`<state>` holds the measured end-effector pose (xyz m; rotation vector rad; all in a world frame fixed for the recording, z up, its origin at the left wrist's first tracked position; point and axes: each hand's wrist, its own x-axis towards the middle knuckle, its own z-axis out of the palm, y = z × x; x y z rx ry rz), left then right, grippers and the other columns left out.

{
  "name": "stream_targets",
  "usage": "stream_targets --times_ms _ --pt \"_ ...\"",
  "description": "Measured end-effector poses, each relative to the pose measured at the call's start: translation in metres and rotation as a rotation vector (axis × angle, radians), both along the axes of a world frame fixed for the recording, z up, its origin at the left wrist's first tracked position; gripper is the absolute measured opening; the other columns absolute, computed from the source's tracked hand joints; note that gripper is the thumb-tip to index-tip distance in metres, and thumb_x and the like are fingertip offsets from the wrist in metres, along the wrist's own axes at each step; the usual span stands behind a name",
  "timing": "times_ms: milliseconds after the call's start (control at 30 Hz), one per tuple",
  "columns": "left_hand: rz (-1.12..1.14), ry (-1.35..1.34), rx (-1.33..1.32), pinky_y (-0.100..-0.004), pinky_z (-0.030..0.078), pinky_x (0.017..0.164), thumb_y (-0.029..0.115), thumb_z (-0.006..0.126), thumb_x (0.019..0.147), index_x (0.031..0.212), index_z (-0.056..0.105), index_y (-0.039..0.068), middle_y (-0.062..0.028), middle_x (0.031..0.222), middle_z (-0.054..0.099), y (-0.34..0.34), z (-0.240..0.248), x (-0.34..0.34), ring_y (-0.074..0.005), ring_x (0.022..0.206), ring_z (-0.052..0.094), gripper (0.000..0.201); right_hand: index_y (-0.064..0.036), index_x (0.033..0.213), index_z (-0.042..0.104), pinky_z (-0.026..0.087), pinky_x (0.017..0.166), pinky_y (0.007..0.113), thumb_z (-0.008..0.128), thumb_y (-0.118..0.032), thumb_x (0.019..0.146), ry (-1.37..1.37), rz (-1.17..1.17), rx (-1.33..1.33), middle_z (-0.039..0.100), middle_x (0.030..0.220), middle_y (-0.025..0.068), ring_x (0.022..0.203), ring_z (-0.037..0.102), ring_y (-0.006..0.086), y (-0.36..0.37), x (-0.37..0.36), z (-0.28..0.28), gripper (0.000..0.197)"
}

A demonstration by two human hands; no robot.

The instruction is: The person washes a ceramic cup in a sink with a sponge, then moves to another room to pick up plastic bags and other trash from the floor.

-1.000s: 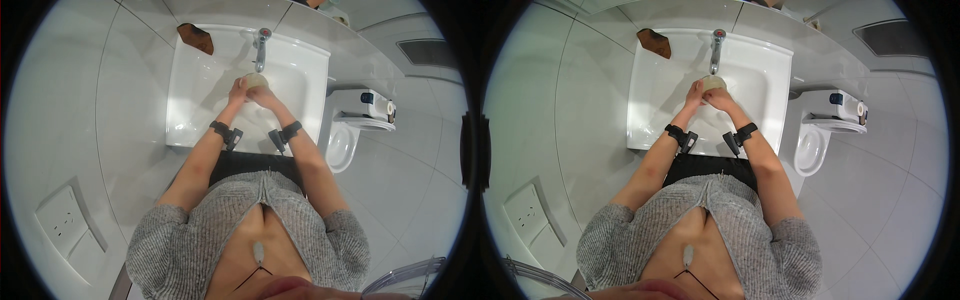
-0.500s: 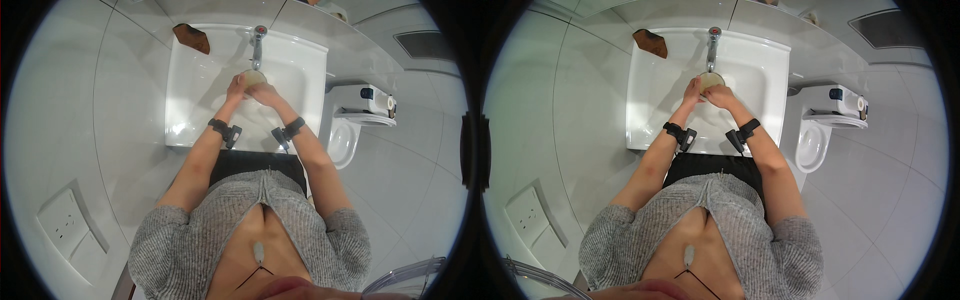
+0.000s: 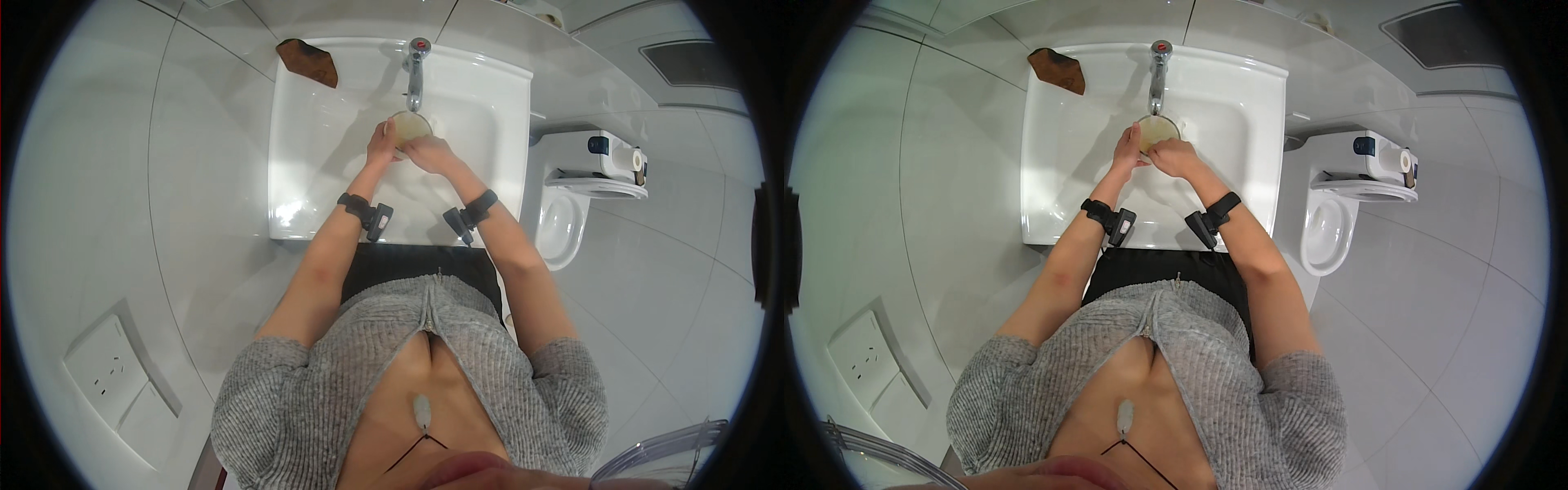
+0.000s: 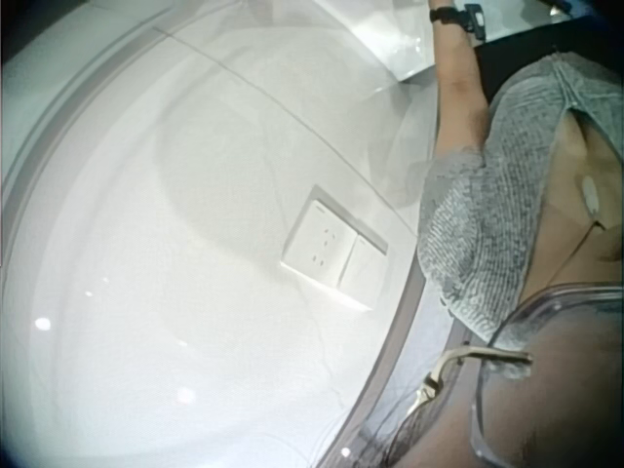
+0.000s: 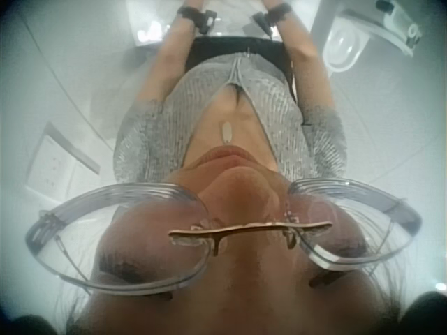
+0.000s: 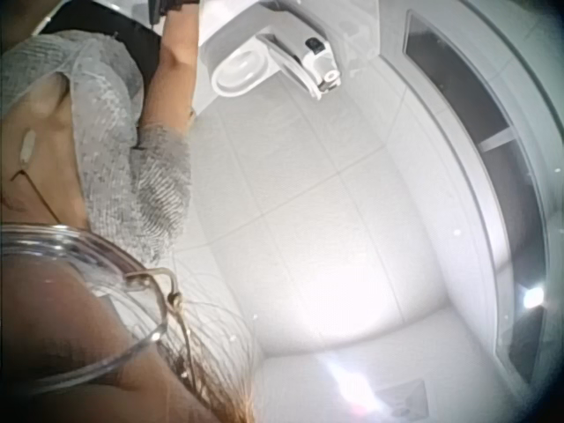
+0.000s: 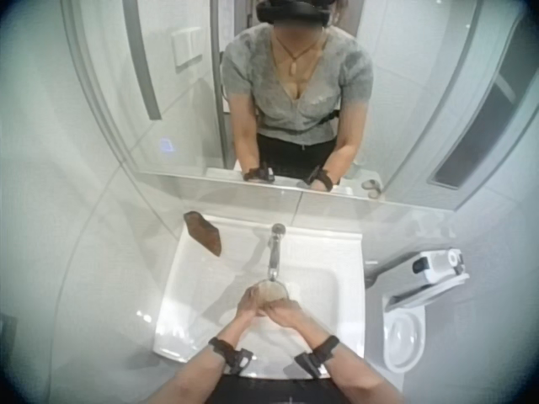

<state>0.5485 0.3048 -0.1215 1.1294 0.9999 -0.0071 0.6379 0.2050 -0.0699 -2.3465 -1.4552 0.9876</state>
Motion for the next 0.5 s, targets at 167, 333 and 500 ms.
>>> stream_targets --times_ms 167,333,500 --pt "-0.043 -0.004 0.077 -0.0357 0.053 0.065 0.059 0.036 0.083 0.121 0.040 0.010 -0.0091 0.108 0.050 -0.004 0.004 0.002 -0.0212 0.092 0.055 0.062 -0.0048 0.086 0.061 0.045 0.074 0.042 0.036 -0.029 0.082 -0.169 -0.003 -0.200 0.062 0.089 0.0162 0.083 0.057 0.0343 0.008 -0.001 -0.009 0.036" --pt "-0.063 -0.012 0.074 -0.0354 0.053 0.064 0.060 0.036 0.083 0.120 0.041 0.010 -0.0087 0.108 0.050 -0.001 0.011 0.005 -0.0212 0.095 0.054 0.062 -0.0035 0.091 0.061 0.043 0.078 0.038 0.036 -0.028 0.082 0.183 -0.272 0.340 0.061 0.092 0.0178 0.089 0.055 0.0336 0.009 -0.007 -0.031 0.036" --pt "-0.072 0.039 0.081 -0.0340 0.053 0.063 0.060 0.035 0.083 0.120 0.042 0.011 -0.0091 0.108 0.051 0.007 0.009 0.000 -0.0209 0.094 0.054 0.062 -0.0064 0.096 0.060 0.041 0.079 0.036 0.039 -0.032 0.081 0.509 -0.323 0.234 0.060 0.094 0.0169 0.090 0.055 0.0313 -0.004 0.002 -0.023 0.037"
